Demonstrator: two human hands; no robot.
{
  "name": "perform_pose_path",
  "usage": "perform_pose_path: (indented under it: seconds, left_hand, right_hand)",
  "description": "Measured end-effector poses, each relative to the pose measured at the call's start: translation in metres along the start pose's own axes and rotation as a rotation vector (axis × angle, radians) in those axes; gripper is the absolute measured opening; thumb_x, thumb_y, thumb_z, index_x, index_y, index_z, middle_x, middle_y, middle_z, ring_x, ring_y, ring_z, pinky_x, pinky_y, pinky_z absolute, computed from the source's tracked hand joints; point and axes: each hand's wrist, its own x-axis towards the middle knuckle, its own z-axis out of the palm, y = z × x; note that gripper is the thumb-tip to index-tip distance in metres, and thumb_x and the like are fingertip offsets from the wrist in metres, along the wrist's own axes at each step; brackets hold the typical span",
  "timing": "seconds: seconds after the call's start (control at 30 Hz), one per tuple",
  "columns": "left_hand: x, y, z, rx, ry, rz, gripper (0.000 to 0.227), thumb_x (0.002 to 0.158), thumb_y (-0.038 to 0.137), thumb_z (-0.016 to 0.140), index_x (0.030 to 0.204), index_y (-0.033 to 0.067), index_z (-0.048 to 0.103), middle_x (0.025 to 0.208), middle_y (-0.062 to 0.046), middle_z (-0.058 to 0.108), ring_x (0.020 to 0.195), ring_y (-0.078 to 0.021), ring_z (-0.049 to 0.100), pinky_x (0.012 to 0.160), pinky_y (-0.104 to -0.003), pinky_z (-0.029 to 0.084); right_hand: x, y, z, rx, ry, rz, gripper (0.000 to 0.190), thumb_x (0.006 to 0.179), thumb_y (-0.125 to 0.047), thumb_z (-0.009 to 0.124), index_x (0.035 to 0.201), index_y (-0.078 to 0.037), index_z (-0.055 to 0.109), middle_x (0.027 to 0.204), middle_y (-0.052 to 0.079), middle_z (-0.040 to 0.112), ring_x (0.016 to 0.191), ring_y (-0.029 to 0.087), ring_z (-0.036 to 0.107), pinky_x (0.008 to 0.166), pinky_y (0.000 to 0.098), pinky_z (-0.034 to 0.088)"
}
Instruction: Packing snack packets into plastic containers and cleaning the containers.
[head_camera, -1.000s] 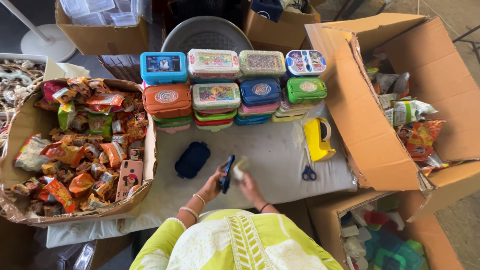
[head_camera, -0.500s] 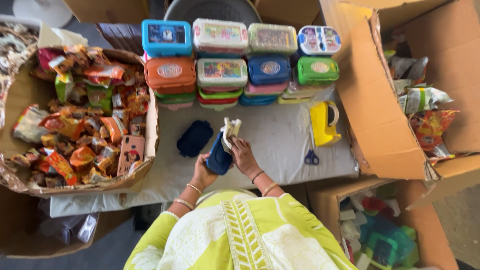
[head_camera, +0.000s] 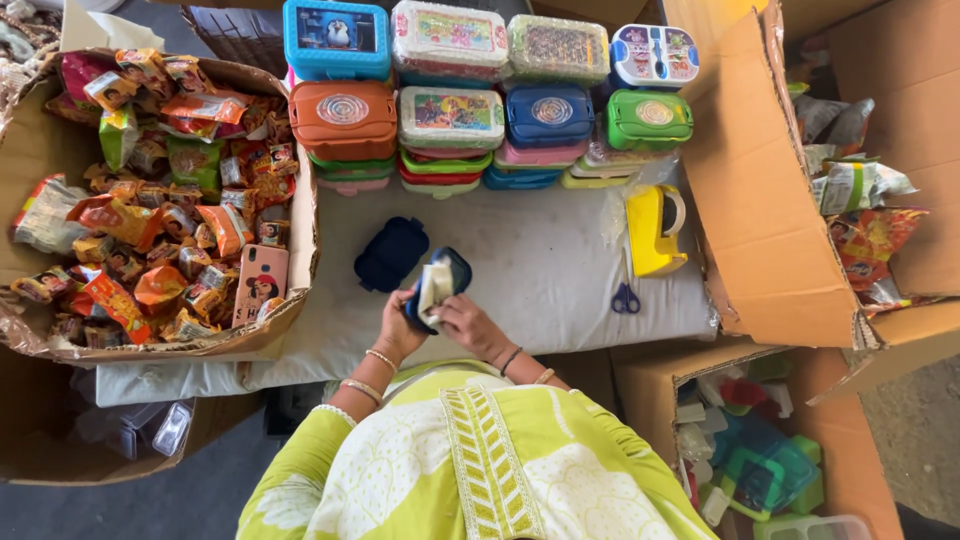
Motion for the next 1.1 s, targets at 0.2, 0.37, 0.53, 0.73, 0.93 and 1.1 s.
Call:
perform_pose_path:
  seconds: [0.2, 0.37, 0.53, 0.73, 0.93, 1.1]
  left_hand:
    - [-0.026, -0.014, 0.018, 0.2, -0.079, -0.119, 0.057, 0.09, 0.035, 0.044, 0.14, 0.0112, 0.054, 0.136, -0.021, 0.063, 0.118, -0.0511, 0.061, 0.099, -0.061, 0.05]
    - [-0.039, -0.015, 0.026, 0.193, -0.115, -0.165, 0.059, 0.092, 0.037, 0.042, 0.144, 0.0102, 0.051, 0.138, -0.025, 0.061, 0.12, -0.0542, 0.059, 0.1, -0.064, 0.05]
    - [-0.014, -0.017, -0.002, 0.203, -0.09, -0.175, 0.054, 0.092, 0.039, 0.045, 0.134, 0.0058, 0.056, 0.127, -0.024, 0.066, 0.111, -0.0464, 0.067, 0.094, -0.062, 0.054]
    - [-0.01, 0.0, -0.02, 0.904, 0.285, 0.282, 0.038, 0.097, 0.031, 0.058, 0.12, 0.0044, 0.072, 0.11, -0.013, 0.072, 0.089, -0.0219, 0.069, 0.077, -0.041, 0.057]
    - [-0.052, 0.038, 0.04, 2.068, 0.665, 0.873, 0.036, 0.079, 0.007, 0.075, 0.114, 0.01, 0.07, 0.123, -0.016, 0.058, 0.118, -0.0373, 0.052, 0.102, -0.048, 0.046]
    - [-0.039, 0.068, 0.009, 2.534, 0.411, 0.931, 0.037, 0.065, 0.0, 0.069, 0.1, 0.0093, 0.072, 0.123, -0.018, 0.058, 0.128, -0.0421, 0.046, 0.097, -0.054, 0.043]
  right_hand:
    - [-0.039, 0.081, 0.019, -0.085, 0.301, 0.316, 0.032, 0.091, 0.003, 0.062, 0.122, -0.004, 0.067, 0.108, 0.014, 0.065, 0.088, 0.029, 0.065, 0.08, 0.0355, 0.054]
    - [-0.052, 0.116, 0.003, 0.047, 0.427, 0.547, 0.025, 0.099, -0.007, 0.059, 0.122, -0.002, 0.068, 0.105, 0.013, 0.065, 0.08, 0.028, 0.064, 0.074, 0.0344, 0.052]
    - [-0.065, 0.131, 0.01, 0.343, 0.306, 0.546, 0.039, 0.102, -0.023, 0.068, 0.133, -0.002, 0.057, 0.119, 0.009, 0.062, 0.106, 0.019, 0.059, 0.092, 0.0331, 0.048]
    - [-0.072, 0.141, 0.002, 0.346, 0.335, 0.681, 0.049, 0.094, -0.033, 0.077, 0.127, 0.0, 0.063, 0.105, 0.007, 0.072, 0.093, 0.017, 0.061, 0.086, 0.0319, 0.053]
    - [-0.09, 0.217, -0.025, 0.347, 0.617, 0.866, 0.058, 0.097, -0.032, 0.077, 0.135, 0.004, 0.053, 0.118, 0.017, 0.052, 0.109, 0.026, 0.048, 0.091, 0.0423, 0.041]
    - [-0.094, 0.215, -0.047, 0.045, 0.974, 0.85, 0.042, 0.104, -0.027, 0.063, 0.133, 0.001, 0.051, 0.133, 0.02, 0.046, 0.125, 0.032, 0.047, 0.108, 0.043, 0.036]
